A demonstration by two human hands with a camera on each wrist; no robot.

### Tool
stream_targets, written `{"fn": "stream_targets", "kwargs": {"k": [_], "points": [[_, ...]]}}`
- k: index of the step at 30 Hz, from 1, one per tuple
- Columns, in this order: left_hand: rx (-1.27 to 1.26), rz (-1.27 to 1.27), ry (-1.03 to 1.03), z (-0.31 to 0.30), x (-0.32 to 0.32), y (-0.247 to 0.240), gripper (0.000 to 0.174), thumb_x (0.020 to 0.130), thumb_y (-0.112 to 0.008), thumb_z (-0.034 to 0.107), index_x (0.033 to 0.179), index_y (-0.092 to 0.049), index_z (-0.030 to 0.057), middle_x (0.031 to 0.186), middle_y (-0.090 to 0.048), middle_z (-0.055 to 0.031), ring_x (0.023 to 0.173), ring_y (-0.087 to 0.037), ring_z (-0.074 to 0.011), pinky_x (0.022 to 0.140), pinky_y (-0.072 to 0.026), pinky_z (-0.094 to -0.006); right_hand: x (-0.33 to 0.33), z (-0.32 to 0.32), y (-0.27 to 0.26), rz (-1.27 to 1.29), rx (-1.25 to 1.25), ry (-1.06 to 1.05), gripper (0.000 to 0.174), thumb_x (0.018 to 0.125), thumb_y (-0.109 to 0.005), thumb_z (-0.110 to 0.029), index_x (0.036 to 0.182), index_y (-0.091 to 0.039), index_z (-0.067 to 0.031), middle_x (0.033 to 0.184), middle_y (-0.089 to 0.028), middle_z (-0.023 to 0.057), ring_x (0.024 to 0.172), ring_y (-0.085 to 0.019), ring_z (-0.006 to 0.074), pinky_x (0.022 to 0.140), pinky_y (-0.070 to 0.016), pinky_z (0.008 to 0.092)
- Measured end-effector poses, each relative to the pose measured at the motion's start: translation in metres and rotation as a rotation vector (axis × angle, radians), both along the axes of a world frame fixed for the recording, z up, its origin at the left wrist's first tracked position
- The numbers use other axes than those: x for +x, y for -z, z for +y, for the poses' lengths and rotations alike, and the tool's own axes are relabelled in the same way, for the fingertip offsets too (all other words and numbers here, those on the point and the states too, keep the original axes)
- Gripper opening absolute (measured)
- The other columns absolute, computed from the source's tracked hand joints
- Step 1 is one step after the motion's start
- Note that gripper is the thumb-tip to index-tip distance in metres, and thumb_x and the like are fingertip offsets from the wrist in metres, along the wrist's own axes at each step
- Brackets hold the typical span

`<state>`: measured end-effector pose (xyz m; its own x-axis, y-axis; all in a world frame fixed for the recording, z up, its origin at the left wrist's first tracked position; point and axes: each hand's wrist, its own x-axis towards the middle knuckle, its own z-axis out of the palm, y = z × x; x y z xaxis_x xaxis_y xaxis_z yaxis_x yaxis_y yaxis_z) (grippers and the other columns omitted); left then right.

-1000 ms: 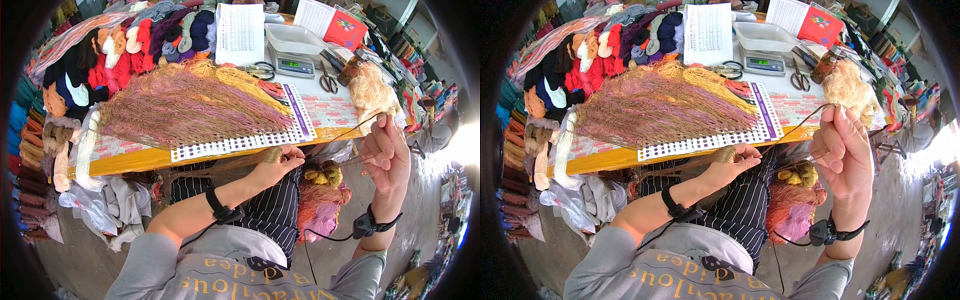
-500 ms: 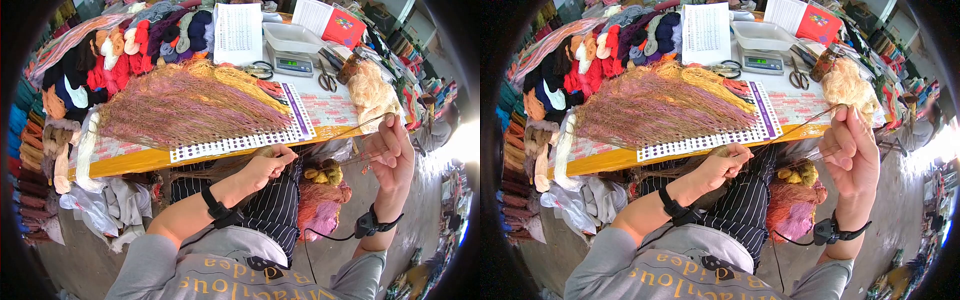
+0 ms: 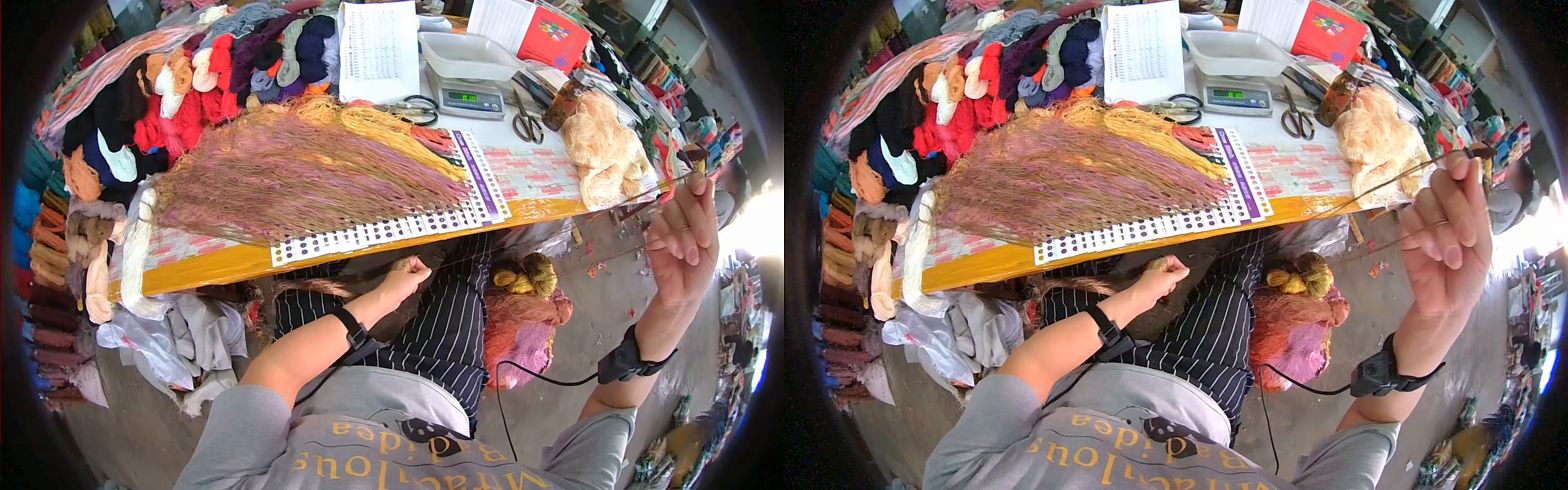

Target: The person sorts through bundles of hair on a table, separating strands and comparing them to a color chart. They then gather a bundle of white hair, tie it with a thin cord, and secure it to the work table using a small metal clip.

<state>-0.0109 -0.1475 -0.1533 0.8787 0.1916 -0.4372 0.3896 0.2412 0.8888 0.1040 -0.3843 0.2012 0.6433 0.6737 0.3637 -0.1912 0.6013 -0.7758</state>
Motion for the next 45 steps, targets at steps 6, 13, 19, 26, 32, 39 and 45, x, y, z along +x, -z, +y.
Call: {"fn": "stream_targets", "kwargs": {"k": [6,13,19,26,32,39,45], "points": [[0.170,0.004,0.002,-0.006,-0.002,0.064,0.013,0.084,-0.062,0.018,0.080,-0.054,0.0080,0.065,-0.048,0.0023,0.054,-0.041,-0.0065,0.048,-0.0334,-0.0226,0.013,-0.023,-0.020,-0.093,0.058,-0.036,0.021,0.100,-0.030,-0.015,0.100,-0.045,0.0003,0.058,-0.040,-0.0030,0.042,-0.036,0.0052,0.046,-0.0338,0.0196],[0.218,0.101,0.044,-0.003,-0.006,0.084,0.016,0.085,-0.060,0.022,0.082,-0.055,0.0077,0.067,-0.049,0.0012,0.057,-0.044,-0.0089,0.051,-0.0363,-0.0252,0.018,-0.054,-0.030,-0.111,0.077,0.079,0.020,0.100,-0.031,-0.012,0.100,-0.046,0.0021,0.059,-0.036,-0.0014,0.042,-0.036,0.0049,0.047,-0.0316,0.0201],[0.334,0.083,0.017,-0.004,0.001,0.117,0.015,0.089,-0.057,0.025,0.087,-0.057,0.0096,0.073,-0.053,0.0011,0.055,-0.042,-0.0083,0.050,-0.0359,-0.0244,0.030,-0.075,-0.024,-0.123,0.135,0.003,0.023,0.100,-0.029,-0.011,0.105,-0.046,0.0054,0.059,-0.036,-0.0015,0.042,-0.034,0.0047,0.047,-0.0295,0.0205],[-0.062,0.132,0.158,-0.001,-0.008,0.046,0.029,0.096,-0.043,0.031,0.101,-0.061,0.0094,0.080,-0.057,0.0006,0.053,-0.040,-0.0047,0.044,-0.0303,-0.0193,0.042,-0.102,0.006,-0.101,0.023,0.271,0.028,0.099,-0.032,-0.012,0.113,-0.049,0.0061,0.049,-0.032,-0.0038,0.037,-0.028,0.0037,0.044,-0.0245,0.0186],[-0.375,-0.014,0.356,0.004,-0.011,-0.061,0.040,0.097,-0.038,0.037,0.106,-0.060,0.0036,0.083,-0.058,-0.0017,0.050,-0.038,-0.0045,0.042,-0.0275,-0.0170,0.077,-0.112,0.076,-0.624,-0.872,0.775,0.019,0.091,-0.055,-0.019,0.098,-0.057,-0.0015,0.072,-0.054,0.0030,0.065,-0.051,0.0089,0.063,-0.0390,0.0206],[-0.507,-0.284,0.146,0.019,0.017,-0.157,0.046,0.099,-0.031,0.037,0.119,-0.054,0.0023,0.096,-0.060,-0.0079,0.051,-0.039,-0.0057,0.046,-0.0320,-0.0174,0.087,-0.046,0.157,-0.047,-0.436,0.615,0.017,0.093,-0.049,-0.017,0.093,-0.056,-0.0009,0.095,-0.061,0.0097,0.090,-0.056,0.0186,0.081,-0.0442,0.0302],[-0.587,-0.240,0.046,0.021,0.064,-0.148,0.044,0.098,-0.033,0.037,0.124,-0.050,0.0052,0.116,-0.058,-0.0094,0.052,-0.039,-0.0048,0.045,-0.0342,-0.0166,0.100,0.027,0.226,-0.007,-0.589,0.506,0.013,0.092,-0.055,-0.022,0.086,-0.056,-0.0105,0.068,-0.051,-0.0047,0.057,-0.042,0.0036,0.051,-0.0306,0.0154]]}}
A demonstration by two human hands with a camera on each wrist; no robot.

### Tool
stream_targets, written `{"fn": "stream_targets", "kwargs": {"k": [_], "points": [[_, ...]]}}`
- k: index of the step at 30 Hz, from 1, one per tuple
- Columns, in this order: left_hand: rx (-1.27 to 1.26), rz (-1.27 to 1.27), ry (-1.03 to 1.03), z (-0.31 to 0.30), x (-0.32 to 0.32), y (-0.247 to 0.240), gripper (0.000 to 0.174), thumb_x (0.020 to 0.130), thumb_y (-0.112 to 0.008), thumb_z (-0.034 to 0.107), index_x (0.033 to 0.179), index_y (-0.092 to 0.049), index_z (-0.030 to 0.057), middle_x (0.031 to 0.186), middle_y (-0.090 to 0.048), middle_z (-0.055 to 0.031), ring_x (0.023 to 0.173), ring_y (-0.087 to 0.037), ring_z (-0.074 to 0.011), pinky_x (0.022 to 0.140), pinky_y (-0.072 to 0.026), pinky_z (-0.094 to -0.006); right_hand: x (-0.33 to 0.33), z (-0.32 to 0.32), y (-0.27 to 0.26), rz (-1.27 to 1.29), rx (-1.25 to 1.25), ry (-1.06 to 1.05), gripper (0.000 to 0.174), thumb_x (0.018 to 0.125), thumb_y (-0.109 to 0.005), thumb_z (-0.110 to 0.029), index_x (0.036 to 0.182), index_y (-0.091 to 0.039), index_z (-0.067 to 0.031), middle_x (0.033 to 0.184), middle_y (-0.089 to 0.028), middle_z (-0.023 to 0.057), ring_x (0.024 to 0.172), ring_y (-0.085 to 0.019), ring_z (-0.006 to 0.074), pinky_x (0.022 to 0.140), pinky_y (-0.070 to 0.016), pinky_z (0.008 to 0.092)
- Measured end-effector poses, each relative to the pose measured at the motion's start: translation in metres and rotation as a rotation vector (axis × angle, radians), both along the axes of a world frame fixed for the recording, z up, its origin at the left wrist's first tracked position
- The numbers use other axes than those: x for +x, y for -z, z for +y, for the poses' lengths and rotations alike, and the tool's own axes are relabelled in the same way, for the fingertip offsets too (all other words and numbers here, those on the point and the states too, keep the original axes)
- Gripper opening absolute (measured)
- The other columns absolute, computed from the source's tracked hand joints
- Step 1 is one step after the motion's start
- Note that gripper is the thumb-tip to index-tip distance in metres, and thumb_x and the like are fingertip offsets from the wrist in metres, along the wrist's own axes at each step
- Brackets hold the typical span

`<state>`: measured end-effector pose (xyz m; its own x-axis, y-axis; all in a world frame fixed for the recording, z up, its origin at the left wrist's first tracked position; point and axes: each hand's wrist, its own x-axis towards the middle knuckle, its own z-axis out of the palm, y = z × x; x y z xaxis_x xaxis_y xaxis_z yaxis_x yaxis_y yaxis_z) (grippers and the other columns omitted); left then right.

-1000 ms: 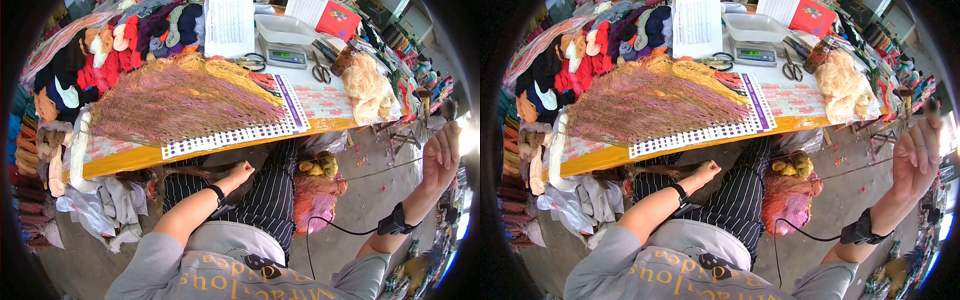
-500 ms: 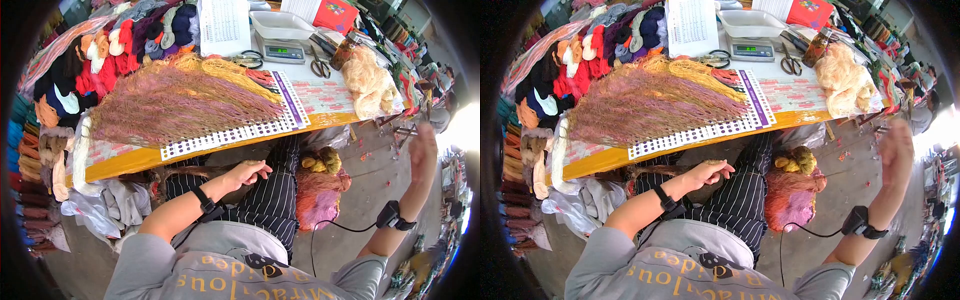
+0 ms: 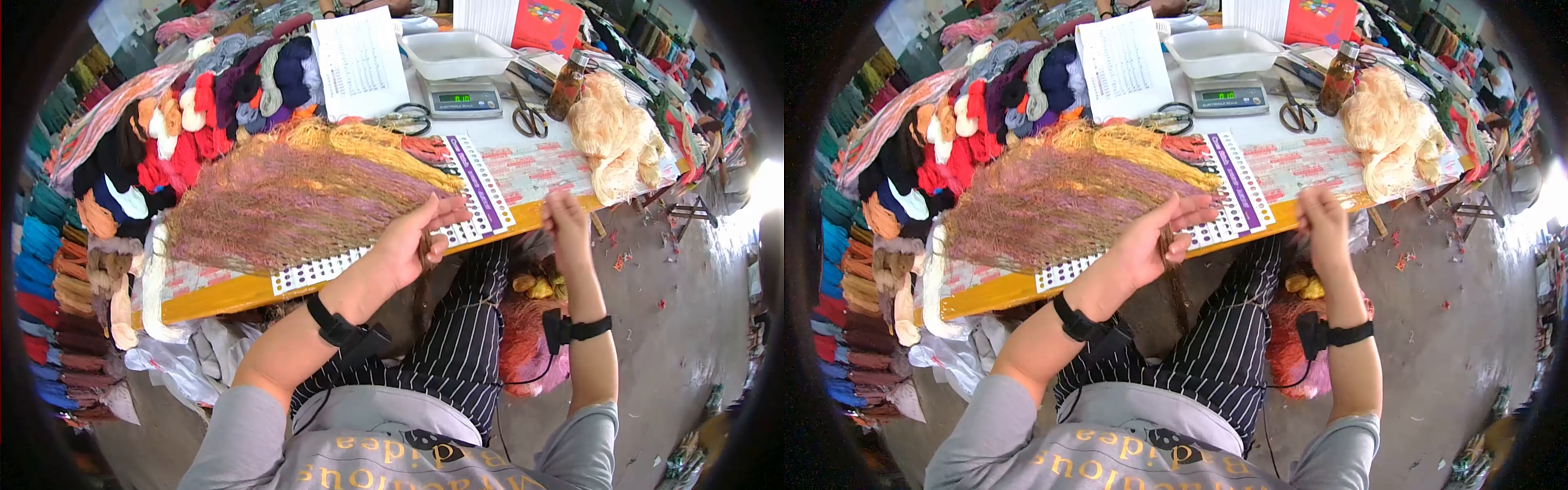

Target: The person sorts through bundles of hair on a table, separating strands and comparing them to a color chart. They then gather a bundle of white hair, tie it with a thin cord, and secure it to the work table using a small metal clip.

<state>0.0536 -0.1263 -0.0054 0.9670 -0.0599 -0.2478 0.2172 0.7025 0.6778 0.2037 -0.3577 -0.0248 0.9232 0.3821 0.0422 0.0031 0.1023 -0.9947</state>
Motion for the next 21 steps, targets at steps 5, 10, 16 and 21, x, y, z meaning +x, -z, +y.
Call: {"fn": "stream_targets", "kwargs": {"k": [5,10,16,21], "points": [[0.001,0.164,0.021,-0.011,0.020,0.011,0.039,0.098,-0.037,0.032,0.129,-0.047,0.0097,0.121,-0.055,-0.0052,0.053,-0.041,-0.0057,0.042,-0.0326,-0.0167,0.010,0.028,0.022,-0.248,-0.256,-0.238,0.010,0.085,-0.061,-0.014,0.084,-0.062,-0.0043,0.087,-0.059,0.0037,0.080,-0.054,0.0125,0.072,-0.0416,0.0250],[0.272,-0.076,-0.011,-0.034,0.023,0.007,0.040,0.094,-0.048,0.018,0.133,-0.042,0.0101,0.124,-0.051,-0.0032,0.059,-0.045,-0.0064,0.048,-0.0336,-0.0179,-0.021,0.033,-0.024,-0.832,-0.395,-0.334,0.007,0.075,-0.066,-0.010,0.078,-0.063,-0.0053,0.117,-0.054,0.0135,0.110,-0.048,0.0321,0.097,-0.0343,0.0391],[0.080,-0.101,0.368,-0.037,0.022,0.015,0.029,0.092,-0.053,0.024,0.106,-0.059,-0.0009,0.075,-0.050,0.0006,0.061,-0.045,-0.0052,0.050,-0.0342,-0.0170,-0.019,0.019,-0.031,0.164,0.468,-0.471,0.022,0.094,-0.049,-0.025,0.085,-0.053,-0.0058,0.110,-0.056,0.0079,0.099,-0.051,0.0205,0.092,-0.0375,0.0367],[0.365,-0.062,0.337,-0.037,0.012,0.020,0.032,0.096,-0.046,0.026,0.112,-0.057,0.0006,0.087,-0.057,-0.0015,0.060,-0.046,-0.0057,0.048,-0.0346,-0.0169,0.001,0.005,-0.024,0.388,0.762,-0.211,0.014,0.095,-0.047,-0.018,0.089,-0.051,-0.0067,0.068,-0.041,-0.0022,0.059,-0.036,0.0070,0.053,-0.0312,0.0221]]}}
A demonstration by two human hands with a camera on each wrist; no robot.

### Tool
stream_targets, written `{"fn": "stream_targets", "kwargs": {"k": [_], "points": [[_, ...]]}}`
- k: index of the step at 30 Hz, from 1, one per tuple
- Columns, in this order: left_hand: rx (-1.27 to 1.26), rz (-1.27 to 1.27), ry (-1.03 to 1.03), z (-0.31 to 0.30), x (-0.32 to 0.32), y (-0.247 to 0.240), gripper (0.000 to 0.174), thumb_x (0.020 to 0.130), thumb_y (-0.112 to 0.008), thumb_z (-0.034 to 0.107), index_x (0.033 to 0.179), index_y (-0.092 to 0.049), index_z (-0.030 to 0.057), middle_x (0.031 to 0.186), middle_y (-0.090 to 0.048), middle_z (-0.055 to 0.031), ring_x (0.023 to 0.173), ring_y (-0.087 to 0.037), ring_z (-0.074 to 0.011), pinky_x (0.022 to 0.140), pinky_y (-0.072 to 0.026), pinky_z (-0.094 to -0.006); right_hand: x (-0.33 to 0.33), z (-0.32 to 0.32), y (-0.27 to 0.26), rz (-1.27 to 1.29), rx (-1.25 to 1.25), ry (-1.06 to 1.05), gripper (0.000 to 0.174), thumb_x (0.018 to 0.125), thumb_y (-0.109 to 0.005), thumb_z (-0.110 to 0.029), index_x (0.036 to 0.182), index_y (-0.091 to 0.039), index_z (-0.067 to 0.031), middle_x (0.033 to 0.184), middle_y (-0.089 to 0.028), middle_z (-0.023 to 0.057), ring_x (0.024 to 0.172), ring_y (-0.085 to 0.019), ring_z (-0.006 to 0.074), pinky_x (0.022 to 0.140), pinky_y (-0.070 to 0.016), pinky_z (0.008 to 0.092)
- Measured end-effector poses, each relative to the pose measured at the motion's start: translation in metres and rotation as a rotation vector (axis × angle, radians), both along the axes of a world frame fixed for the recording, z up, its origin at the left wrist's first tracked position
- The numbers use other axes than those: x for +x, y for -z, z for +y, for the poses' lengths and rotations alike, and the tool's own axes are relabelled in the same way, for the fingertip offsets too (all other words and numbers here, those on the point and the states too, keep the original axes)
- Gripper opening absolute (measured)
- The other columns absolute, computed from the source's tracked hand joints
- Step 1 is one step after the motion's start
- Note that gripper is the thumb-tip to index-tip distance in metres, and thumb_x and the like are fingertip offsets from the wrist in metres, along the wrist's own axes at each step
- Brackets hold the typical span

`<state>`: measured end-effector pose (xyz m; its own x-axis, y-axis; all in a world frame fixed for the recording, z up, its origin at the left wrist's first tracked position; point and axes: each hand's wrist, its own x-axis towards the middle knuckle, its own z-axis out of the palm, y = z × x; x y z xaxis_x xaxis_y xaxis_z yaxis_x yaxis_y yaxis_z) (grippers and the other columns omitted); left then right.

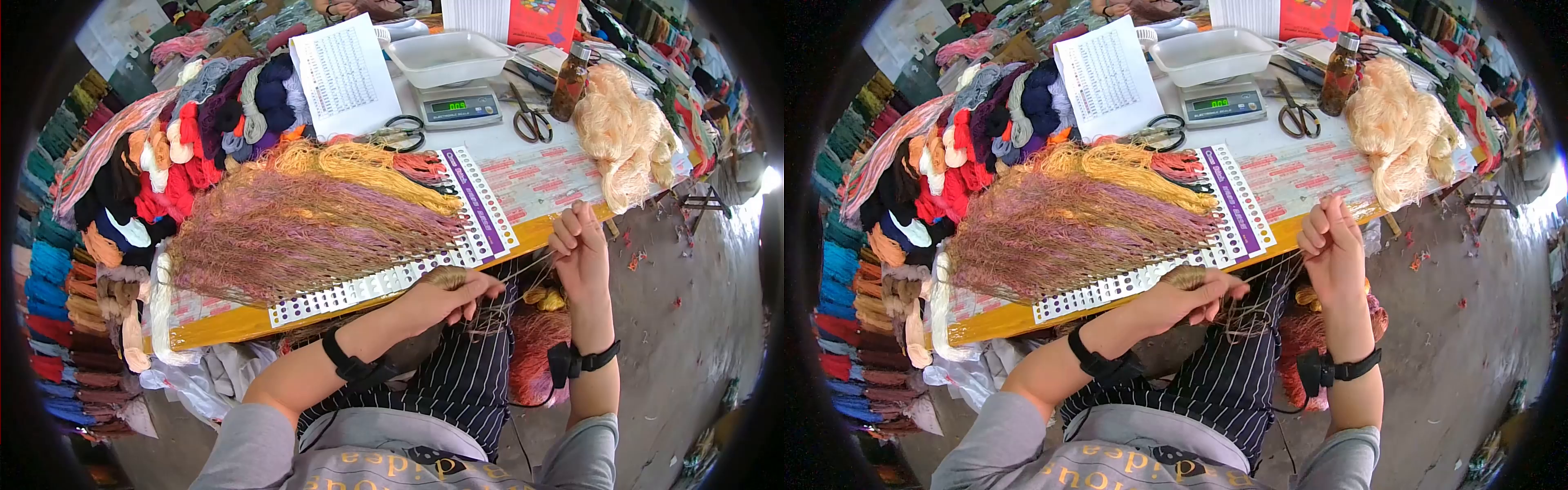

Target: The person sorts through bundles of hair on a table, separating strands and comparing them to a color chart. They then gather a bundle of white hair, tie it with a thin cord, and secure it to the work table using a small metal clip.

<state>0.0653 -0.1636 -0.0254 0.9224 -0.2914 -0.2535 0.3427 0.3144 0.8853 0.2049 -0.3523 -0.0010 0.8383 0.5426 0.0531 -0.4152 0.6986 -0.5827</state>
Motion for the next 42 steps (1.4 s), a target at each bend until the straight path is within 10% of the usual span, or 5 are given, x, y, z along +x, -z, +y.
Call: {"fn": "stream_targets", "kwargs": {"k": [2,5,20,40,42], "points": [[0.134,-0.002,-0.073,0.008,-0.002,0.000,0.038,0.098,-0.041,0.027,0.128,-0.048,0.0046,0.112,-0.058,-0.0042,0.062,-0.049,-0.0068,0.047,-0.0355,-0.0175,0.006,0.002,0.009,-0.327,-0.600,0.268,0.012,0.093,-0.051,-0.015,0.089,-0.054,-0.0034,0.063,-0.047,-0.0012,0.056,-0.041,0.0065,0.052,-0.0340,0.0211],[-0.033,0.079,-0.303,0.020,0.004,-0.005,0.041,0.098,-0.041,0.029,0.132,-0.043,0.0061,0.120,-0.054,-0.0055,0.065,-0.052,-0.0073,0.047,-0.0365,-0.0182,0.009,0.022,0.030,-0.714,-0.930,0.127,0.009,0.090,-0.052,-0.009,0.089,-0.054,0.0000,0.068,-0.055,0.0020,0.062,-0.050,0.0073,0.057,-0.0403,0.0214],[-0.277,0.461,-0.394,0.015,0.040,0.022,0.034,0.095,-0.045,0.031,0.121,-0.049,0.0095,0.105,-0.058,-0.0037,0.066,-0.056,-0.0113,0.048,-0.0421,-0.0200,0.018,0.047,0.085,-0.859,-1.129,-0.071,0.015,0.083,-0.058,-0.014,0.085,-0.062,0.0007,0.064,-0.060,0.0063,0.058,-0.056,0.0126,0.055,-0.0444,0.0273],[0.404,0.149,-0.452,0.025,0.053,0.026,0.011,0.084,-0.059,0.013,0.090,-0.063,0.0054,0.076,-0.065,-0.0045,0.045,-0.046,-0.0055,0.034,-0.0281,-0.0194,0.021,0.049,0.088,-0.735,-1.108,-0.173,0.018,0.079,-0.064,-0.019,0.082,-0.061,-0.0014,0.068,-0.062,0.0067,0.063,-0.059,0.0144,0.058,-0.0449,0.0282],[-0.054,0.216,-0.428,0.057,0.042,0.008,0.017,0.086,-0.060,0.014,0.101,-0.061,0.0055,0.089,-0.063,-0.0042,0.046,-0.042,0.0000,0.033,-0.0244,-0.0139,0.020,0.048,0.086,-0.912,-1.188,-0.141,0.019,0.079,-0.064,-0.021,0.083,-0.062,-0.0031,0.069,-0.062,0.0088,0.063,-0.060,0.0194,0.058,-0.0451,0.0310]]}}
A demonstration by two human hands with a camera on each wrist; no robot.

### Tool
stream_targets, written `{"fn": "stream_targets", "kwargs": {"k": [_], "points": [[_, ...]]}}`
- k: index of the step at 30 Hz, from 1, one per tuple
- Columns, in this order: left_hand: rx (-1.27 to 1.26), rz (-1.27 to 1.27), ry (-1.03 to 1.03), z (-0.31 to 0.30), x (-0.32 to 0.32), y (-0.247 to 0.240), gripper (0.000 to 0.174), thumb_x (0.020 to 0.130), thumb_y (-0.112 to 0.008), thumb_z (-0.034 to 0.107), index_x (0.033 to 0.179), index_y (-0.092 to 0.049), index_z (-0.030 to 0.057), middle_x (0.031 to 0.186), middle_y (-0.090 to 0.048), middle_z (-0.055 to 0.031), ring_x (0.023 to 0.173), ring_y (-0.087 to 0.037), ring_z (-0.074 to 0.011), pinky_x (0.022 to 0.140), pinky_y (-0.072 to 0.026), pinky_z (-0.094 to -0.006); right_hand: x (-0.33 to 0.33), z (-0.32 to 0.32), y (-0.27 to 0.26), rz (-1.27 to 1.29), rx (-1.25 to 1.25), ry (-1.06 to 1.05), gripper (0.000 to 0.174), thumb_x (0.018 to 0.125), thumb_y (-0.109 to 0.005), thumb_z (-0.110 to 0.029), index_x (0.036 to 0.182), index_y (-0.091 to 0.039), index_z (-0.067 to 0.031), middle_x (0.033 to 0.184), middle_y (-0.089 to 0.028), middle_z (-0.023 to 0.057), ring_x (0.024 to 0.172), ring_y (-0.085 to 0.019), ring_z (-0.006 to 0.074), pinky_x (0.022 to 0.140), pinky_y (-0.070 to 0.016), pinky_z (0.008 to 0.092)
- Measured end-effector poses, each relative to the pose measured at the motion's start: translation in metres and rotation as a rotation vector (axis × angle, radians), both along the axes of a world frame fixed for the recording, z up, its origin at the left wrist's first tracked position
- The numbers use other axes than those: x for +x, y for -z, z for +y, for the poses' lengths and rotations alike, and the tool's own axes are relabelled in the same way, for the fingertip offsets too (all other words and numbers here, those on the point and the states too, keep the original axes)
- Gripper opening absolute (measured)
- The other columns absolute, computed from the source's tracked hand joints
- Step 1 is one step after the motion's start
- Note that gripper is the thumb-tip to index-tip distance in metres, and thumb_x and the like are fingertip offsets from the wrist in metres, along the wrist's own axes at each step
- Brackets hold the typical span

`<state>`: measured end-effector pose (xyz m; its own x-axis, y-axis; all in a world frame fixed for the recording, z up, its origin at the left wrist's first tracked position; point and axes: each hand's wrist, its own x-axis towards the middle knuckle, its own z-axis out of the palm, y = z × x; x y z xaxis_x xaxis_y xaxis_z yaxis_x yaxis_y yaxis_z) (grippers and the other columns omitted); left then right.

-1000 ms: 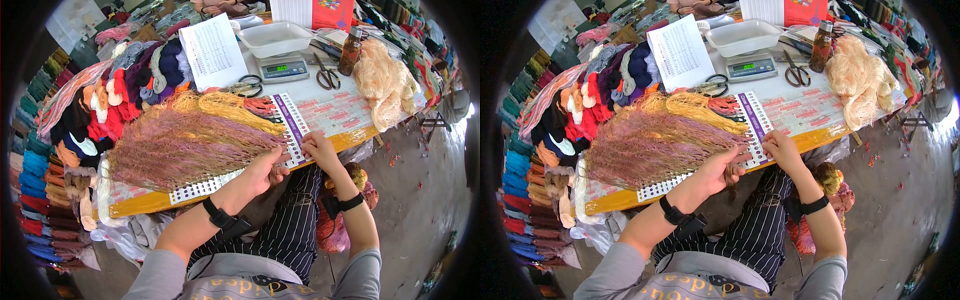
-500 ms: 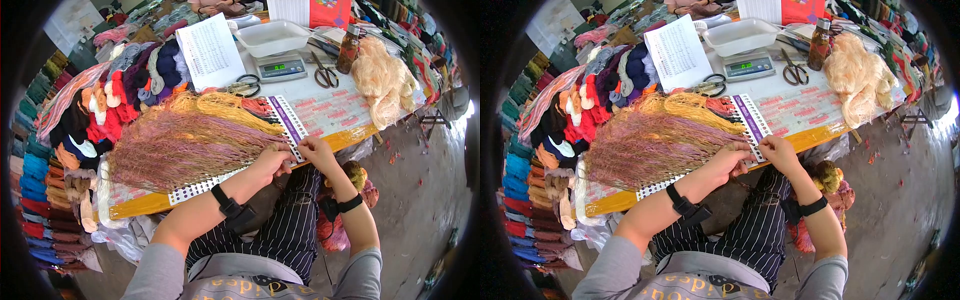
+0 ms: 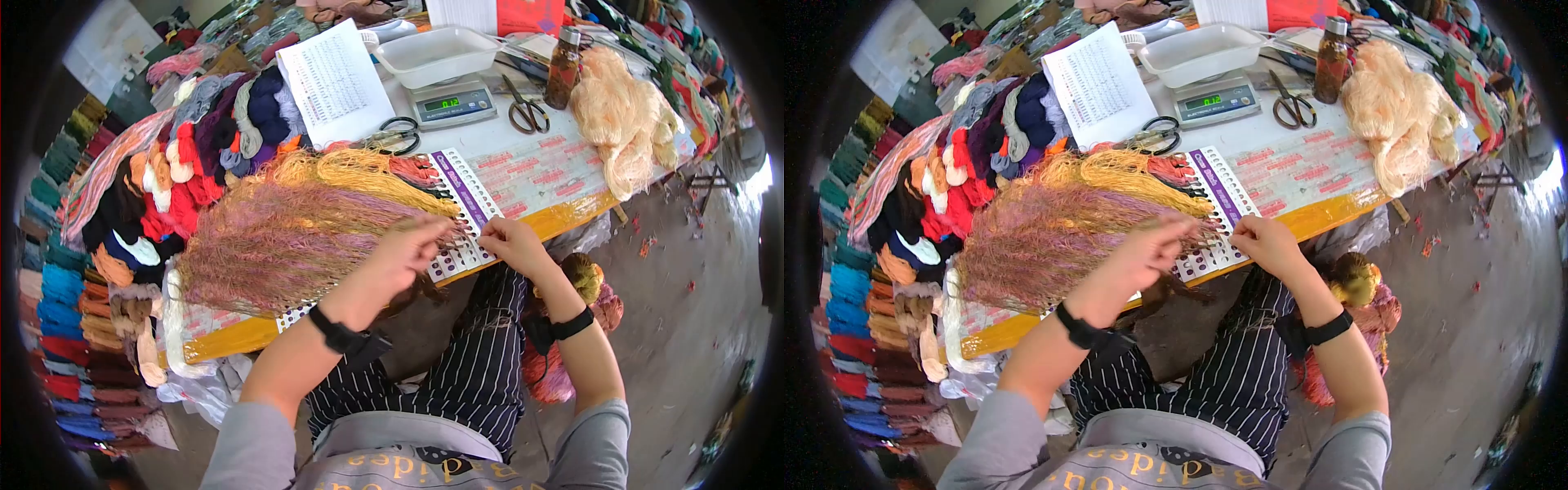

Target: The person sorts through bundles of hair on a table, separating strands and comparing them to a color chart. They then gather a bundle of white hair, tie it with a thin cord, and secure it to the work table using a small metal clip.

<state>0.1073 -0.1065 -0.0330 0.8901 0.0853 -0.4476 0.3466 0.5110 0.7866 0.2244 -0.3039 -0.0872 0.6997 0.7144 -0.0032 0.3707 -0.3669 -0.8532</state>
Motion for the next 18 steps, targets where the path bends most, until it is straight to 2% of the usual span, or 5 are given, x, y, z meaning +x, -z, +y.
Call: {"fn": "stream_targets", "kwargs": {"k": [5,9,11,15,18], "points": [[-0.548,-0.238,-0.014,0.035,-0.014,-0.056,0.021,0.089,-0.055,0.013,0.109,-0.059,0.0065,0.068,-0.054,0.0007,0.042,-0.035,-0.0002,0.032,-0.0280,-0.0173,-0.001,-0.001,-0.002,-0.030,-0.011,-0.005,0.018,0.079,-0.064,-0.020,0.083,-0.062,-0.0032,0.068,-0.061,0.0083,0.062,-0.058,0.0183,0.059,-0.0449,0.0308],[0.015,-0.081,0.238,-0.017,0.009,-0.003,0.054,0.086,-0.051,0.011,0.138,-0.035,0.0065,0.060,-0.054,0.0013,0.038,-0.034,-0.0049,0.035,-0.0239,-0.0177,0.001,-0.008,-0.008,0.299,0.167,-0.073,0.015,0.084,-0.061,-0.016,0.085,-0.060,-0.0014,0.069,-0.059,0.0013,0.065,-0.054,0.0096,0.061,-0.0433,0.0251],[0.417,-0.071,0.432,-0.040,0.006,0.016,0.025,0.089,-0.050,0.016,0.111,-0.055,0.0040,0.062,-0.058,-0.0047,0.039,-0.040,-0.0079,0.038,-0.0323,-0.0220,0.002,-0.007,-0.012,0.454,0.257,-0.087,0.014,0.086,-0.059,-0.015,0.086,-0.060,-0.0010,0.071,-0.058,-0.0007,0.067,-0.053,0.0074,0.062,-0.0426,0.0234],[0.785,-0.279,0.071,-0.029,-0.001,0.030,0.015,0.088,-0.053,0.018,0.086,-0.061,0.0050,0.062,-0.055,-0.0014,0.042,-0.040,-0.0074,0.040,-0.0340,-0.0223,0.003,-0.004,0.000,0.330,0.148,-0.108,0.016,0.088,-0.057,-0.018,0.088,-0.059,-0.0020,0.074,-0.060,0.0004,0.070,-0.055,0.0090,0.064,-0.0429,0.0241],[0.033,-0.065,-0.068,0.025,-0.032,-0.035,0.009,0.084,-0.054,0.012,0.083,-0.059,0.0046,0.065,-0.053,0.0007,0.044,-0.035,-0.0045,0.037,-0.0288,-0.0189,0.002,0.002,0.002,0.099,-0.062,-0.044,0.025,0.089,-0.048,-0.029,0.093,-0.059,-0.0071,0.076,-0.064,0.0038,0.074,-0.059,0.0185,0.069,-0.0443,0.0302]]}}
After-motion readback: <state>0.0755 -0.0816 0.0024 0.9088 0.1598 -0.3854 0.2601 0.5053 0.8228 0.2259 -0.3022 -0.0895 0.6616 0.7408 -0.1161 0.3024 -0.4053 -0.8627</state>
